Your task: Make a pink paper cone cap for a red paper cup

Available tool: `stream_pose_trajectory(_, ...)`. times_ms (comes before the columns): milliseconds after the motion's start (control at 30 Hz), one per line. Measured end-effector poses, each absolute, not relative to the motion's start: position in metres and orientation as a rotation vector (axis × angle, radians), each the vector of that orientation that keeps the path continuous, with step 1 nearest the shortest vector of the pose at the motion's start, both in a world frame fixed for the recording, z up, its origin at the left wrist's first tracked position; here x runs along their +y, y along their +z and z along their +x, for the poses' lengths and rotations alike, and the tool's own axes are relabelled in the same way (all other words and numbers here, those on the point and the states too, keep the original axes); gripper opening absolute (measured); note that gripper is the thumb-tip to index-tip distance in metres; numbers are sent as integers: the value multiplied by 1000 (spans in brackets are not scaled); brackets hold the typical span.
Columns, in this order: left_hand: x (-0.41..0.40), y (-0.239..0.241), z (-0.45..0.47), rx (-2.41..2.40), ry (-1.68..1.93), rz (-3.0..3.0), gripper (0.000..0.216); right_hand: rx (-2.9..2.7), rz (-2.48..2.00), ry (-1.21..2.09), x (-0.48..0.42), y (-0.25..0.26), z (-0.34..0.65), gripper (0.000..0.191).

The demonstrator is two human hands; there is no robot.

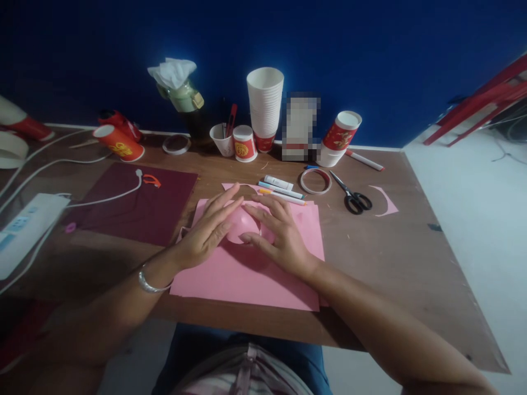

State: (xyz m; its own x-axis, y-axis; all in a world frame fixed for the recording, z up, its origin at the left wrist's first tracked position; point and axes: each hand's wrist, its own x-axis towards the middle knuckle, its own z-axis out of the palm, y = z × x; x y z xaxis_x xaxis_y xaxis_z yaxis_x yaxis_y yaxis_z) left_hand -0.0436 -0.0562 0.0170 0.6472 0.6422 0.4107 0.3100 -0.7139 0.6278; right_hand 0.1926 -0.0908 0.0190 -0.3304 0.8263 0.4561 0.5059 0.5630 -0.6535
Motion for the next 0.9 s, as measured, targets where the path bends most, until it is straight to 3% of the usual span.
stream_pose_trajectory(200,-57,22,-47,759,833,2353,58,-1968,-1024,567,-91,19,194,58)
stream_pose_trajectory(400,-57,24,-46,801,811,2369,72,-1943,-1011,598,-92,22,196,56)
stream_pose_trajectory(900,-56,22,-46,699,825,2252,60,-1968,-1007,553,-93,26,191,56)
